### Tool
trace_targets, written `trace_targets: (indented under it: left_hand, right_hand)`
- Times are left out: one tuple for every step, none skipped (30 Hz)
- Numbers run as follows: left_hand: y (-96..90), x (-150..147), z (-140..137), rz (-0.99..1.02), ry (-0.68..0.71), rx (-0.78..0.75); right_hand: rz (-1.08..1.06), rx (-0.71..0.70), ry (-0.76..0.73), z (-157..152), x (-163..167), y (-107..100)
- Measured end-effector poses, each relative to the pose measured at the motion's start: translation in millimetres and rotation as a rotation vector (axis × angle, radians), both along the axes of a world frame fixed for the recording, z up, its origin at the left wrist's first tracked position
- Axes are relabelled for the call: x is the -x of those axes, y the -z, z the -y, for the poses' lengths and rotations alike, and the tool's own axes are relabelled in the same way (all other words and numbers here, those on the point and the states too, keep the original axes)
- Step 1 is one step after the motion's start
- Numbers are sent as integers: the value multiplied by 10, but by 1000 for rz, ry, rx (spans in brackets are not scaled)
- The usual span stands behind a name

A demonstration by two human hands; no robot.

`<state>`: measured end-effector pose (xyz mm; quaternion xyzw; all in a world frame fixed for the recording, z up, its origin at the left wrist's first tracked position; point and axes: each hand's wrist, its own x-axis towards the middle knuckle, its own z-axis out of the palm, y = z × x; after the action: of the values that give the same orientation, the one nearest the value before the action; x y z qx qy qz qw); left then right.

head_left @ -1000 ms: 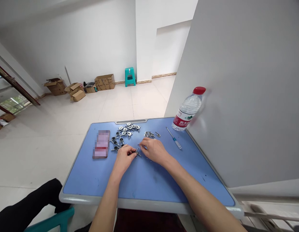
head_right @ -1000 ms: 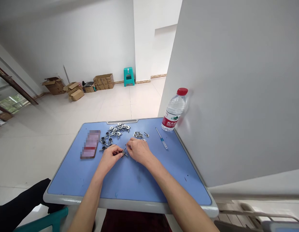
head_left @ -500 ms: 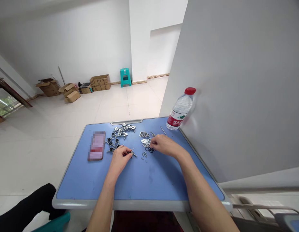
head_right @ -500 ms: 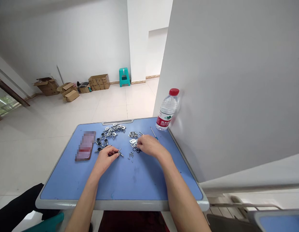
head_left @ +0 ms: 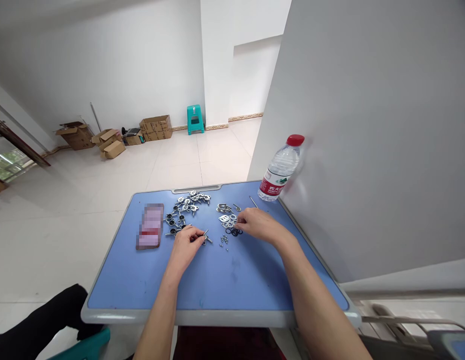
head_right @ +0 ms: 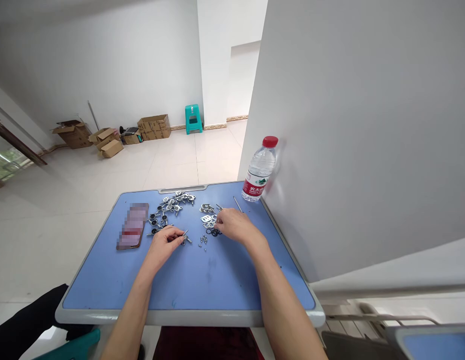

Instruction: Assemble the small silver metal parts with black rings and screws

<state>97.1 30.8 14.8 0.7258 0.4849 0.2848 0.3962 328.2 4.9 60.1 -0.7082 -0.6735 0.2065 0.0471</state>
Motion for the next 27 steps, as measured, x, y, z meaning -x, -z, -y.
trace_targets:
  left_hand:
    - [-7, 1, 3, -3, 4, -3]
    - [-14, 2, 6, -7, 8, -5]
    - [-20, 2, 9, -11, 11, -4]
    - [-25, 2, 12, -14, 11, -2]
    - [-28, 2, 15, -14, 10, 1]
    - [-30, 0, 19, -13, 5, 3]
    - [-30, -1, 22, -10, 0, 3]
    - [-28, -3, 24, -5, -4, -1]
    - [-25, -6, 25, 0, -7, -8]
    - [-21, -8, 25, 5, -10, -18]
    - [-16, -10, 24, 8, -13, -28]
    - [-13, -11, 22, 10, -15, -38]
    - [-10, -13, 19, 10, -15, -46]
    - [-8, -14, 15, 9, -14, -52]
    - [-8, -15, 12, 7, -11, -55]
    - [-8, -15, 8, 5, -6, -56]
    - [-9, -15, 6, 3, -2, -56]
    - [-9, -15, 4, 0, 1, -56]
    - [-9, -14, 3, -4, 2, -57]
    - [-8, -13, 2, -6, 0, -58]
    - [-7, -12, 1, -3, -7, -60]
    - [-7, -10, 1, 8, -21, -64]
    - [-7, -7, 0, 25, -42, -70]
    - [-8, -3, -1, 47, -71, -79]
    - [-10, 2, -2, 72, -104, -92]
    - [-13, 7, -2, 95, -135, -106]
    - [-17, 12, -3, 114, -162, -120]
  right_hand:
    - [-2, -23, 13, -3, 7, 0]
    - [-7, -51, 23, -5, 18, 0]
    - [-14, -80, 29, -7, 33, -1]
    - [-22, -109, 29, -9, 54, -2]
    - [-32, -134, 26, -10, 81, -1]
    - [-43, -156, 20, -11, 113, 2]
    - [-56, -175, 6, -11, 151, 7]
    - [-72, -197, -17, -10, 194, 17]
    - [-89, -221, -49, -9, 243, 31]
    - [-106, -246, -90, -7, 295, 50]
    - [-121, -268, -136, -5, 351, 74]
    - [-127, -278, -181, -2, 407, 102]
    - [-125, -279, -219, 1, 461, 133]
    - [-117, -276, -252, 3, 512, 166]
    - [-107, -278, -279, 4, 557, 199]
    - [-91, -283, -296, 3, 594, 230]
    - [-70, -287, -303, 1, 623, 257]
    - [-49, -289, -304, -2, 642, 278]
    - [-30, -289, -300, -5, 652, 293]
    - [-20, -287, -293, -10, 653, 300]
    - [-24, -288, -287, -14, 647, 301]
    - [-46, -296, -281, -18, 633, 297]
    - [-83, -316, -269, -23, 614, 287]
    - [-131, -348, -250, -27, 589, 275]
    - [-184, -391, -219, -33, 558, 261]
    - [-236, -440, -175, -40, 523, 247]
    - [-282, -491, -121, -49, 483, 234]
